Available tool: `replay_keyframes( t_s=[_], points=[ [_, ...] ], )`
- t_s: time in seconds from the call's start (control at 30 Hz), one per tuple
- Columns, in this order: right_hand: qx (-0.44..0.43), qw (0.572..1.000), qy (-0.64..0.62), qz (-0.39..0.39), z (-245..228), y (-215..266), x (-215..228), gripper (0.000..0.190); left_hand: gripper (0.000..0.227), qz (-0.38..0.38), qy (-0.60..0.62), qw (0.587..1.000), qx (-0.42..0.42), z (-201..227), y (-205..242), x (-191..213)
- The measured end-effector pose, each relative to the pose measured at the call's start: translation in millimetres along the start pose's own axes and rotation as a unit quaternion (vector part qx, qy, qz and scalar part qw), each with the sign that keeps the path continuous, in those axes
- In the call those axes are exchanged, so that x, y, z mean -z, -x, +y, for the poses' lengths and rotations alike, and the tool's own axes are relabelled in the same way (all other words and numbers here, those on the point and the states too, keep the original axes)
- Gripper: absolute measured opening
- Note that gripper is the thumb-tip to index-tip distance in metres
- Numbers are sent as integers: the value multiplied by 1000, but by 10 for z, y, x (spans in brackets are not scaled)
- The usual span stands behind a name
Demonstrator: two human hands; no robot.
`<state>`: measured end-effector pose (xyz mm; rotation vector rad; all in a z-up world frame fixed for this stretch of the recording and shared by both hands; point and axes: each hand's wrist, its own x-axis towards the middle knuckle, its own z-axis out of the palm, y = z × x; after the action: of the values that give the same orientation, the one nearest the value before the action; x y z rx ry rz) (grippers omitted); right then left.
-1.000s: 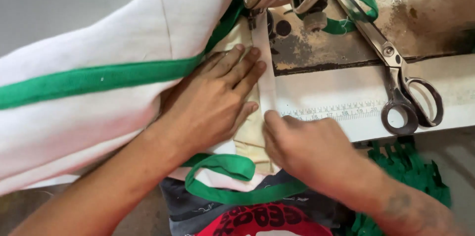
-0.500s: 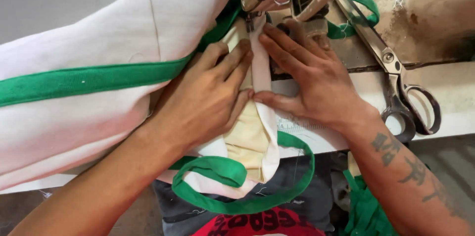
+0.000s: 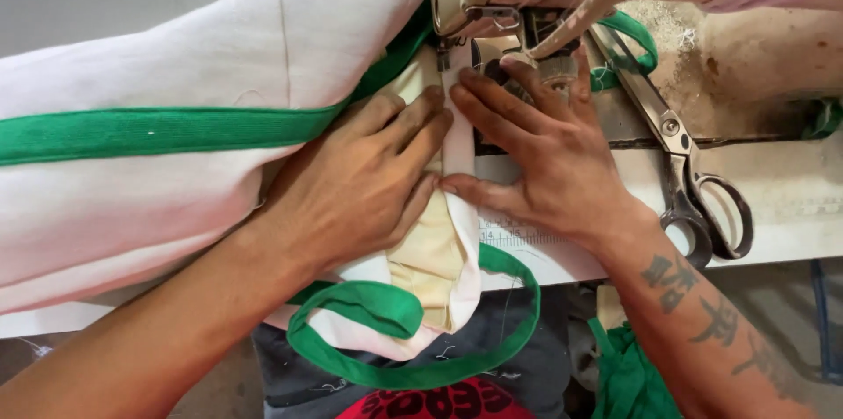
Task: Trimming the top edge of a tote bag and aligning a green fabric trim for sewing.
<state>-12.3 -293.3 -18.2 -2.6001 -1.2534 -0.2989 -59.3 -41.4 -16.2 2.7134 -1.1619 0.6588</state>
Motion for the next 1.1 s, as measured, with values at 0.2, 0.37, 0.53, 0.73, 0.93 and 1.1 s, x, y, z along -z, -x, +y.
replay_keyframes(
  t_s=[0.2, 0.37, 0.53, 0.73, 0.93, 1.1],
  points=[
    [-27, 998, -34, -34, 51, -43, 18, 85, 60, -64, -92, 994, -14, -41, -28, -15],
    [-53, 997, -19, -47, 158, -157, -10, 87, 61, -44, -64, 997, -11, -236, -91, -105],
    [-110, 991, -42, -71, 165, -201, -59, 88, 65, -48, -72, 996, -11, -313, -84, -176],
    [-160, 977, -85, -114, 130, -272, -21, 87, 61, -42, 25, 999, -10, -316, -18, 84],
    [-178, 971, -113, 110, -273, 400, 327, 78, 51, -121, 185, 970, -101, 99, 496, 962],
    [-293, 950, -78, -67, -844, 1083, 229, 36, 23, -187, -49, 974, -121, 227, 633, 1117]
  ],
)
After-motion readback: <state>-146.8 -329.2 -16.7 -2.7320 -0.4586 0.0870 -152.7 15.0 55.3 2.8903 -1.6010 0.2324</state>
